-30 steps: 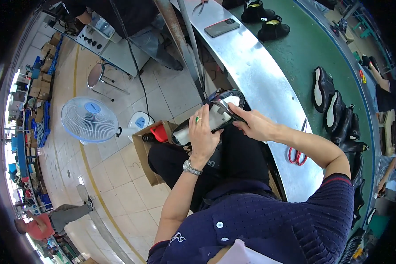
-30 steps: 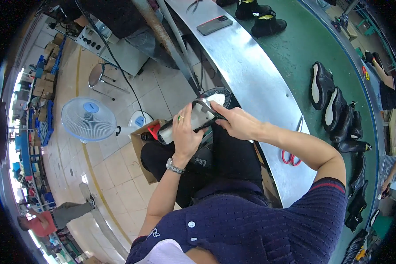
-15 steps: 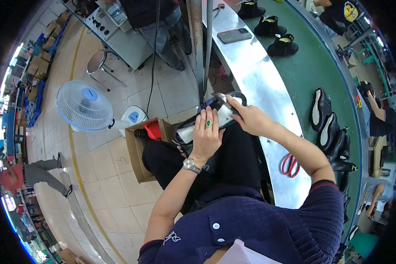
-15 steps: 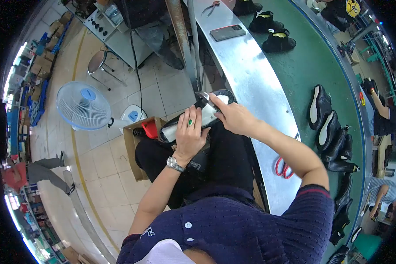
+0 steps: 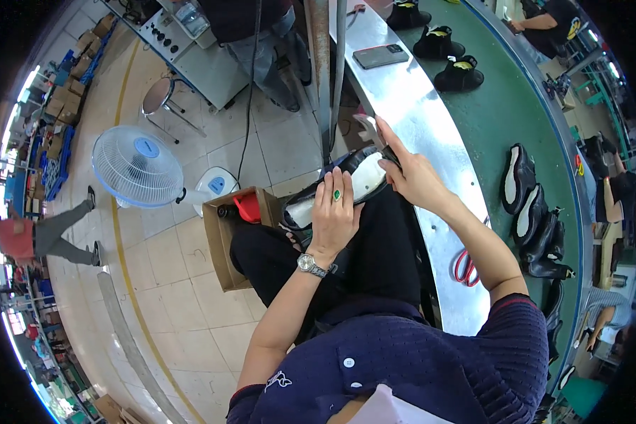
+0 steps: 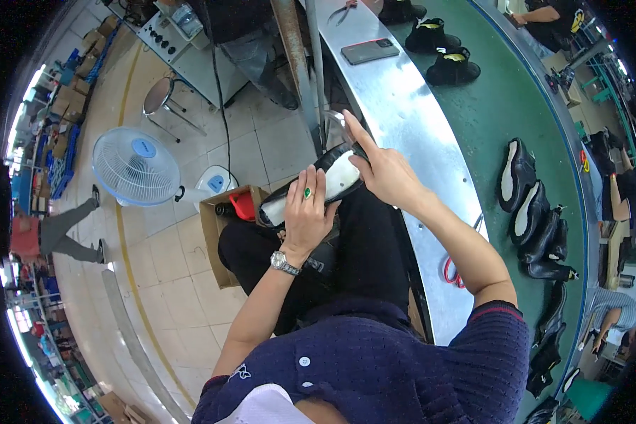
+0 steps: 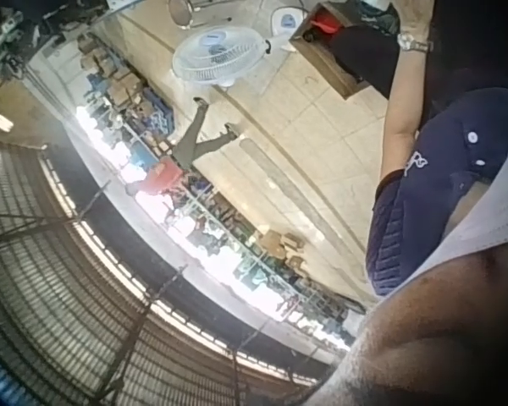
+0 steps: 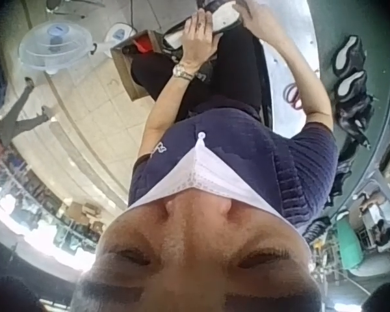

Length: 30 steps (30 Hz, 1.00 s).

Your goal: Trimming, hammering, and inspecting a shoe during the manufacturing process.

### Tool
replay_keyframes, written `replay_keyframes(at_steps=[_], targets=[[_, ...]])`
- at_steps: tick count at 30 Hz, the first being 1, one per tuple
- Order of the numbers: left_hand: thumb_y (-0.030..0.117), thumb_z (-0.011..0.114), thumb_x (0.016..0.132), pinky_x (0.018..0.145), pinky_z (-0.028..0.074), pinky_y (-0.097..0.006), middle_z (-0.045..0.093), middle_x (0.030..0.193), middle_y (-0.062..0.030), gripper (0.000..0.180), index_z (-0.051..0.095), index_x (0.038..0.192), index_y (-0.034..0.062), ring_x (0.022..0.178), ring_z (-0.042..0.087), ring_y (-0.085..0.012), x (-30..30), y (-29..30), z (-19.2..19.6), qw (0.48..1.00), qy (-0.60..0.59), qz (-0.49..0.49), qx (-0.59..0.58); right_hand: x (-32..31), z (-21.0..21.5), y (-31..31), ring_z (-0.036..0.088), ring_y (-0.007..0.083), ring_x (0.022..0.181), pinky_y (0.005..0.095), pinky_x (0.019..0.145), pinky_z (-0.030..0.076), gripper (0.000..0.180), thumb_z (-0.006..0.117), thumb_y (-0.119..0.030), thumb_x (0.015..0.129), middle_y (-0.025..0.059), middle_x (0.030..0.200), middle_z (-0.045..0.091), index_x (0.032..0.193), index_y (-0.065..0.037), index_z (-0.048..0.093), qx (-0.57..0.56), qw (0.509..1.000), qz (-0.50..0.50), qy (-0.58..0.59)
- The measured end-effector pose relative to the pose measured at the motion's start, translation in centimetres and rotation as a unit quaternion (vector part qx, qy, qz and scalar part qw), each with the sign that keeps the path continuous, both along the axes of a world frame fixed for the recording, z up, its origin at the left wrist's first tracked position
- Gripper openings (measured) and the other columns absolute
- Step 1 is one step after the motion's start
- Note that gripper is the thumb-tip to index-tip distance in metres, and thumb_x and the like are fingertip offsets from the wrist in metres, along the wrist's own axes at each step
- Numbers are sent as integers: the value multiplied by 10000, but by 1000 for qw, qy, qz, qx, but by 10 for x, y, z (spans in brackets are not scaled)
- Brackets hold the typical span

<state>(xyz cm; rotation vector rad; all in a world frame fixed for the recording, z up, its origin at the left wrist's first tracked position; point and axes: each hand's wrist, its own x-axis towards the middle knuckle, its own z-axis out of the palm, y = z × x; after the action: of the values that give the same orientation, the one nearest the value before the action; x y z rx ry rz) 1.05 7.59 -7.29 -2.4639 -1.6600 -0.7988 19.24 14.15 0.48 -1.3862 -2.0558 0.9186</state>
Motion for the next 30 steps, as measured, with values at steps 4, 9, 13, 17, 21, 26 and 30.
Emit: replay_keyframes(at_steps=[4, 9, 13, 17, 21, 26, 30], targets=[[220, 709, 772, 1038, 375, -446, 513, 1308, -264, 650, 490, 1297, -94, 1218, 489, -381, 1, 0, 0, 1000, 0, -6, -14, 8, 15, 12, 614, 364, 572, 441, 615, 478, 798, 574, -61, 884, 218, 609, 580, 1530, -273, 155, -78, 971, 95, -207], [187, 714, 768, 1031, 388, -451, 514, 1270, -256, 600, 509, 1251, -103, 1212, 479, -400, 8, -1, 2, 1000, -28, -3, -3, -11, 14, -4, 629, 418, 691, 522, 673, 507, 745, 542, -99, 892, 205, 841, 670, 1512, -312, 186, 108, 991, 75, -21], [185, 704, 783, 1027, 393, -469, 504, 1247, -260, 606, 481, 1256, -121, 1206, 472, -416, 8, -2, -4, 1000, -25, -1, -12, -5, 20, 4, 657, 362, 685, 488, 618, 519, 753, 525, -83, 898, 175, 881, 687, 1513, -322, 163, 15, 936, 197, -290], [170, 691, 797, 1028, 388, -485, 507, 1226, -272, 589, 473, 1255, -127, 1205, 466, -422, 13, 1, -4, 1000, -14, 4, 2, -9, 14, -8, 650, 355, 638, 490, 582, 501, 796, 533, -53, 870, 186, 717, 652, 1520, -297, 143, 81, 986, 102, -106], [187, 689, 803, 1042, 376, -481, 497, 1236, -272, 606, 451, 1271, -115, 1226, 445, -417, 8, 1, -3, 1000, -9, 2, 2, -12, 11, -5, 632, 377, 625, 488, 578, 491, 769, 527, -64, 886, 188, 663, 635, 1521, -282, 151, 25, 957, 168, -236], [154, 763, 719, 1039, 380, -463, 459, 1278, -252, 716, 401, 1297, -64, 1209, 436, -412, 10, -12, -8, 992, -111, 45, -46, -27, 19, -22, 629, 411, 658, 521, 596, 484, 743, 520, -88, 905, 218, 678, 629, 1515, -302, 155, 115, 981, 126, -87], [85, 772, 651, 1053, 351, -456, 451, 1272, -265, 752, 402, 1264, -148, 1228, 422, -413, 12, -11, 19, 971, -189, 17, -143, -13, 2, -34, 615, 457, 656, 542, 615, 480, 785, 535, -52, 873, 254, 669, 622, 1514, -303, 158, 20, 966, 129, -222]])
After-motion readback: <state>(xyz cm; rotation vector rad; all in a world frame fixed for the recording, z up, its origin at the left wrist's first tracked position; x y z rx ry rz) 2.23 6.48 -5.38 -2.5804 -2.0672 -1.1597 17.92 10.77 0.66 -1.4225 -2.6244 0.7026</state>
